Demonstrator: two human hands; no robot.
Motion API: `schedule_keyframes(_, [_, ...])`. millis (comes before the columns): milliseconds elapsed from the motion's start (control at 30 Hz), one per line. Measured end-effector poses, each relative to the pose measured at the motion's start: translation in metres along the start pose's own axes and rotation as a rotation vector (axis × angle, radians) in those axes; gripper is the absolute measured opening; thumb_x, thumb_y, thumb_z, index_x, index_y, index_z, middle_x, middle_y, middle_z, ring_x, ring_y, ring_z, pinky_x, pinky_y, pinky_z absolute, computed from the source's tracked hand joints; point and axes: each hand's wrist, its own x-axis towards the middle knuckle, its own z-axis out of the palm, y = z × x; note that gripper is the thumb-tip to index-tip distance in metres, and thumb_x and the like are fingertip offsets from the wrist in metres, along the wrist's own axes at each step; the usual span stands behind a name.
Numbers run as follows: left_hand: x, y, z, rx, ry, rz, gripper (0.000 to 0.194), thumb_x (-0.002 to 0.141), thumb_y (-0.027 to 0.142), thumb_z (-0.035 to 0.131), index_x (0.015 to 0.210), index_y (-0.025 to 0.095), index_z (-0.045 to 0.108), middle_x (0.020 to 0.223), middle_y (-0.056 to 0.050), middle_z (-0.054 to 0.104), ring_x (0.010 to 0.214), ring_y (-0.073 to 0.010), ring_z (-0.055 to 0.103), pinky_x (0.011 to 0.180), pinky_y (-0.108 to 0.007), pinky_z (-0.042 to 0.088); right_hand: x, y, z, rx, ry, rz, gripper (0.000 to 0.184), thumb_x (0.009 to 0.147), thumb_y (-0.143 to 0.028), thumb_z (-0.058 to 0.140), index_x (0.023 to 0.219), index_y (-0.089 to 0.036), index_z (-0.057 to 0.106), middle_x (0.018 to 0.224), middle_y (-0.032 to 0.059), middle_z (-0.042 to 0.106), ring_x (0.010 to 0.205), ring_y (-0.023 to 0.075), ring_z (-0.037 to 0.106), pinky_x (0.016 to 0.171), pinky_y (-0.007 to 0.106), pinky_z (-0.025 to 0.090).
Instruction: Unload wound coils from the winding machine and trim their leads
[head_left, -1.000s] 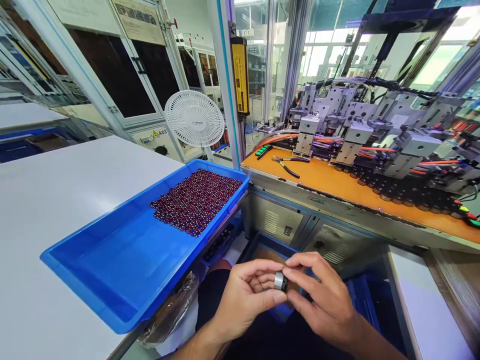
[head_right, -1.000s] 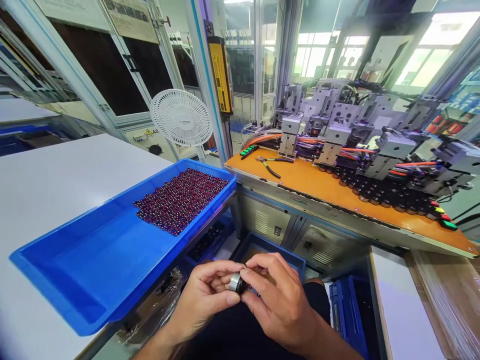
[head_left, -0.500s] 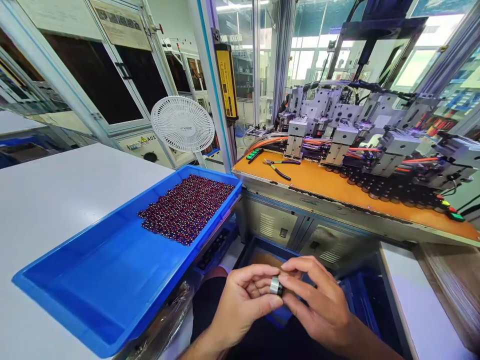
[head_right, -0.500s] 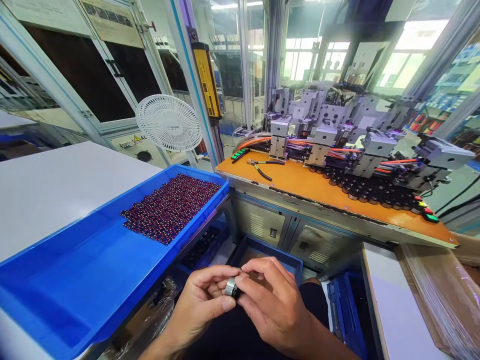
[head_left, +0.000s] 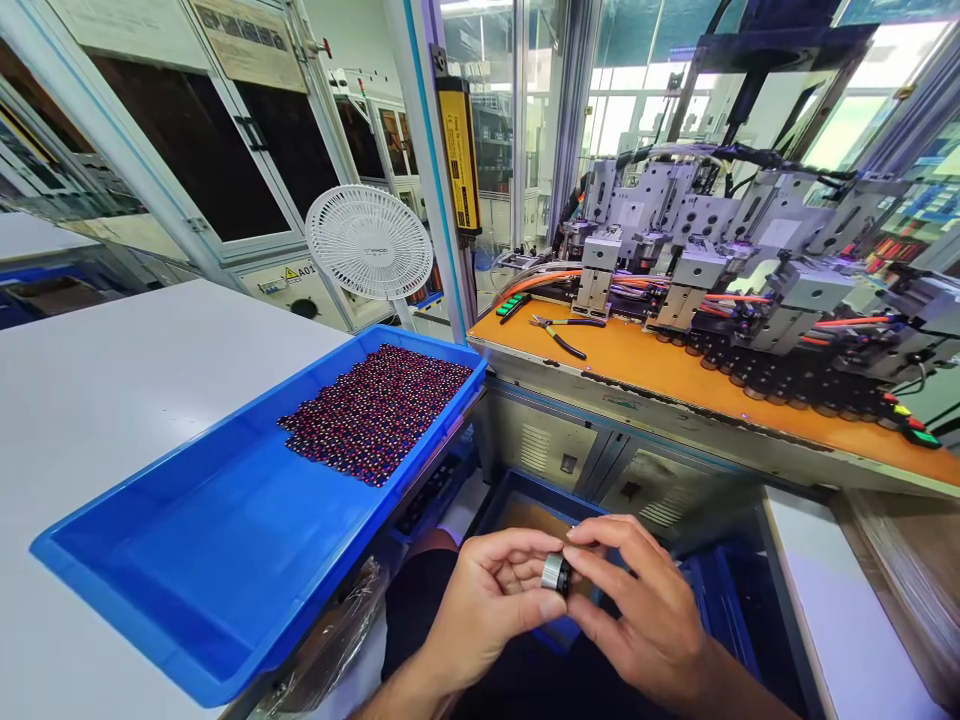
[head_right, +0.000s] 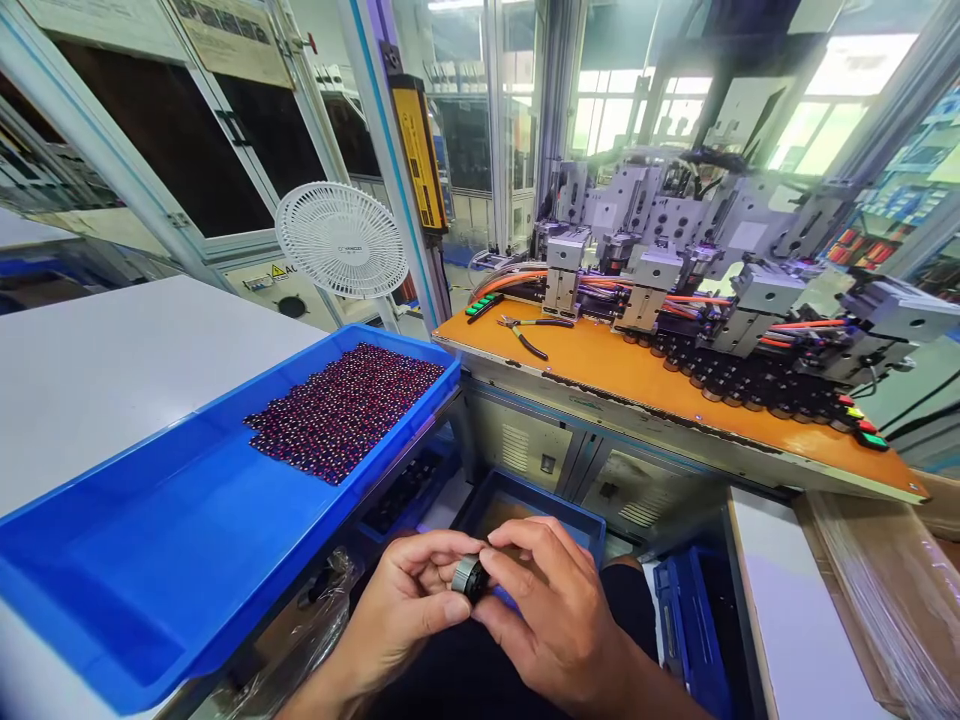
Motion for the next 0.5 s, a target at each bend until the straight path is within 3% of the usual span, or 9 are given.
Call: schedule_keyframes(500, [-0.0026, -0.0022, -0.0017, 0.033, 0.001, 0.017, 0.034, 0.058, 0.013, 0.091, 0.089, 0.022, 0.079, 0.08, -0.001, 0.081, 0.071, -0.009, 0.074, 0.066, -0.011, 0.055, -0.0051, 0.0008, 0.0002, 0.035, -0.01, -0.004, 0.024, 0.09, -0.006, 0.059, 0.113, -0.014, 0.061, 0.106, 0.0112, 0.061, 0.093, 0.0169, 0.058, 0.076, 0.03, 0.055])
